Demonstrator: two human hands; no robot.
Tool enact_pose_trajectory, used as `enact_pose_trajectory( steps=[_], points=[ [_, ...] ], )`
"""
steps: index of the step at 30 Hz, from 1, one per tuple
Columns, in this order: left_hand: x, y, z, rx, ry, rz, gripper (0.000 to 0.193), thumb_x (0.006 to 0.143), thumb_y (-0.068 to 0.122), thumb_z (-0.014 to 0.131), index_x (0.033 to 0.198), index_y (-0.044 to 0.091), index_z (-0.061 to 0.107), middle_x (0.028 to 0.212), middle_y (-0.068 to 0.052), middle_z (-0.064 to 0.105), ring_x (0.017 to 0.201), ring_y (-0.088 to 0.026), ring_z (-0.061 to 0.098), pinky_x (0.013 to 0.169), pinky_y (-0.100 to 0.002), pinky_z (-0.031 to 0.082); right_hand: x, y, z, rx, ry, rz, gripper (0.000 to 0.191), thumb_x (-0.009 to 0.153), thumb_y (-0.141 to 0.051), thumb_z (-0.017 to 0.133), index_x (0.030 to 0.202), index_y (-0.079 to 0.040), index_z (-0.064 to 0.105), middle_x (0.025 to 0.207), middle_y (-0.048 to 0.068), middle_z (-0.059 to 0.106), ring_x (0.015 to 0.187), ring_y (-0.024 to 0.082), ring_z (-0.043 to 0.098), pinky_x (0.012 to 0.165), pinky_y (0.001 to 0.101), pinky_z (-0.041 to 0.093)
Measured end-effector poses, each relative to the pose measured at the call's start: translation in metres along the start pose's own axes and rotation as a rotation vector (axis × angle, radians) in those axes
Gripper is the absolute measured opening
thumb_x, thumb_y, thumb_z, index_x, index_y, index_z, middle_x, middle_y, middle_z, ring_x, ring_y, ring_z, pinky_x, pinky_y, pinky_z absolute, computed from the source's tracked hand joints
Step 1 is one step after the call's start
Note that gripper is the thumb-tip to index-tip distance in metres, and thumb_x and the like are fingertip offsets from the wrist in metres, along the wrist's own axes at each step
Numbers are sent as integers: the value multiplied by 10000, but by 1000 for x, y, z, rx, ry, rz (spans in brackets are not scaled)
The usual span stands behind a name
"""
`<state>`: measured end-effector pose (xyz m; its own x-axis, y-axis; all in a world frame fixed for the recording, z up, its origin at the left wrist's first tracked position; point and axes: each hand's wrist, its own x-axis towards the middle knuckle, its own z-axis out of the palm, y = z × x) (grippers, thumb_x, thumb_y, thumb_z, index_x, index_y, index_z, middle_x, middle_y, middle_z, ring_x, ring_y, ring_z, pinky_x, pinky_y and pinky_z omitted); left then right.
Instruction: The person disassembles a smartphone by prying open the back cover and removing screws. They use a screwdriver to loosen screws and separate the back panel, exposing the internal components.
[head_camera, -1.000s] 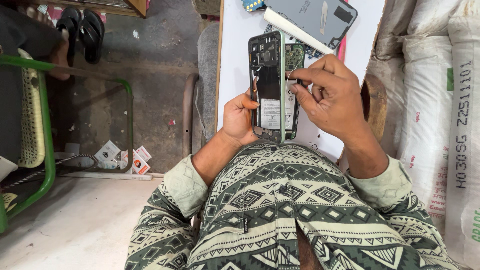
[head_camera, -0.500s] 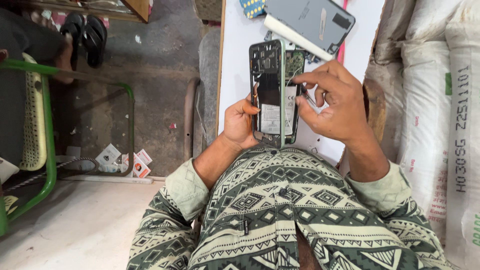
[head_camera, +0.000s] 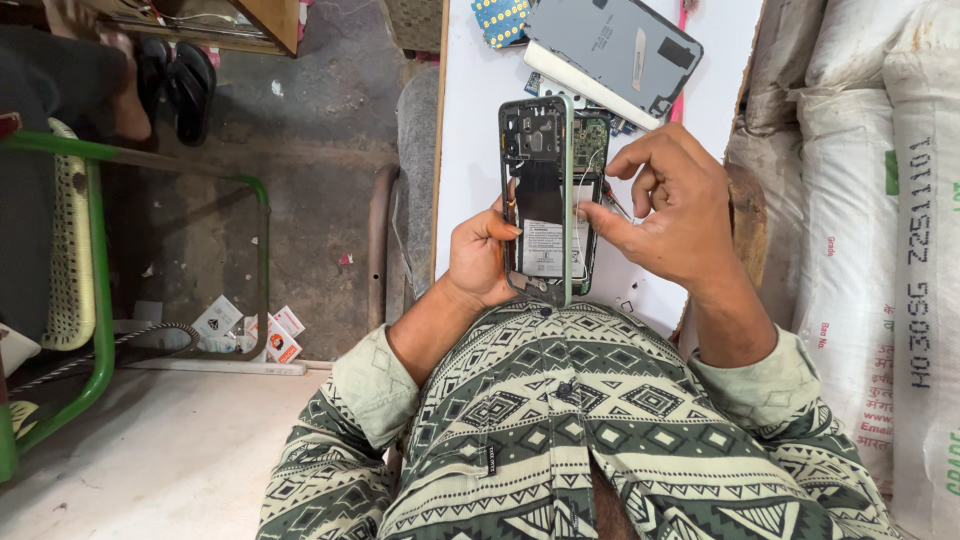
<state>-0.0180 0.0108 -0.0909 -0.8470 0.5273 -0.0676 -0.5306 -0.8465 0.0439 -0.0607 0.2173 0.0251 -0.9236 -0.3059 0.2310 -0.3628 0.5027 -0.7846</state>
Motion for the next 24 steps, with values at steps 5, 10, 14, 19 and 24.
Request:
enact_pose_trajectory(
  steps=[5, 10, 14, 19, 24],
  points=[
    [-1, -4, -7, 54, 56, 25, 678, 847, 39, 419, 1523, 5, 457, 1362, -212, 633, 1193, -332, 681, 1061, -490, 565, -1, -5, 0, -111, 18, -64, 266, 814, -29, 864, 1024, -10, 701, 1043, 88, 652, 592, 75, 519, 561, 247, 416],
    [-3, -13, -18, 196, 51, 83, 676, 848, 50, 429, 1523, 4, 425, 1377, -210, 609, 1208, -334, 656, 1059, -486, 550, -9, -6, 4, -184, 92, -116, 172, 879, 4, 809, 1019, -19, 712, 962, 86, 677, 620, 138, 587, 591, 296, 465],
    [3, -14, -10, 294, 85, 103, 674, 873, 50, 449, 1543, -5, 408, 1405, -201, 587, 1236, -322, 636, 1084, -467, 536, -5, -14, 6, -234, 160, -94, 150, 841, -13, 796, 961, -26, 705, 938, 110, 681, 622, 200, 618, 577, 327, 480],
    [7, -3, 21, 386, 22, 93, 698, 825, 89, 438, 1514, -3, 393, 1366, -223, 600, 1191, -388, 658, 1048, -510, 561, 11, -23, -1, -92, 83, 75, 137, 811, -23, 747, 940, -30, 702, 863, 99, 677, 585, 185, 624, 545, 319, 481],
    [8, -1, 36, 445, 17, 59, 712, 811, 89, 416, 1518, 1, 391, 1328, -234, 611, 1142, -390, 677, 998, -504, 584, 14, -18, -9, -7, 0, 222, 116, 825, -50, 737, 923, -29, 677, 793, 93, 660, 586, 225, 595, 553, 348, 472]
  ],
)
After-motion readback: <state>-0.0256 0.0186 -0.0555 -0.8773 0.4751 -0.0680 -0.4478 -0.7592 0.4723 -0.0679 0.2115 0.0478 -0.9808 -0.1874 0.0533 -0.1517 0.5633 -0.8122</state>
